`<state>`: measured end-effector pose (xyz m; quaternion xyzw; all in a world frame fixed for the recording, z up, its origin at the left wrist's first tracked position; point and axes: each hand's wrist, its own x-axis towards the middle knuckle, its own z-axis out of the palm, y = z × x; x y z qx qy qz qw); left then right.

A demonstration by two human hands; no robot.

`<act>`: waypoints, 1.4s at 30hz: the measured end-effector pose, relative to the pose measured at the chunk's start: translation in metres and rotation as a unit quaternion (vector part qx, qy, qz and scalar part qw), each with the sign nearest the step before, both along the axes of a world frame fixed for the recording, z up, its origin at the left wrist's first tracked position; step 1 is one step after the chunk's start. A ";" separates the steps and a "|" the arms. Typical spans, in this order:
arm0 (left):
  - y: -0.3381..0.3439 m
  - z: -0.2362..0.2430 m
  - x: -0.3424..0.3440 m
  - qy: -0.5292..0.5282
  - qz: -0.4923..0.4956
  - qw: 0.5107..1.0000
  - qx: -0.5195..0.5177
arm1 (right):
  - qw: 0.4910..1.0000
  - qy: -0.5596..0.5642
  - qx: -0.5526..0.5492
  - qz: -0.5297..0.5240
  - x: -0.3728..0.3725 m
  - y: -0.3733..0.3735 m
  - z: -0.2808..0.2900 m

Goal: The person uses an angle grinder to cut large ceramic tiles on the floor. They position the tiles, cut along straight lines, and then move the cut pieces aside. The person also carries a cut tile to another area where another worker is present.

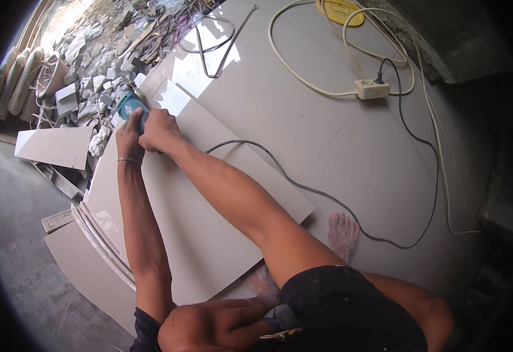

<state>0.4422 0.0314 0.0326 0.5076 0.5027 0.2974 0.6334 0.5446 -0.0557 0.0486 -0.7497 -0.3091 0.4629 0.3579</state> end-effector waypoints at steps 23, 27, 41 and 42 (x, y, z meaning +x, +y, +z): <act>0.004 -0.007 -0.001 -0.003 -0.012 1.000 0.027 | 0.999 -0.024 0.018 -0.016 -0.001 0.000 -0.002; 0.001 -0.006 -0.001 0.013 -0.006 1.000 0.010 | 1.000 -0.005 0.004 -0.006 0.000 -0.003 -0.001; -0.011 -0.004 -0.001 -0.006 -0.012 1.000 0.016 | 1.000 0.007 -0.016 -0.004 0.000 -0.015 0.003; -0.012 -0.004 -0.002 -0.008 -0.008 1.000 0.007 | 1.000 0.010 -0.011 -0.005 0.000 -0.016 0.003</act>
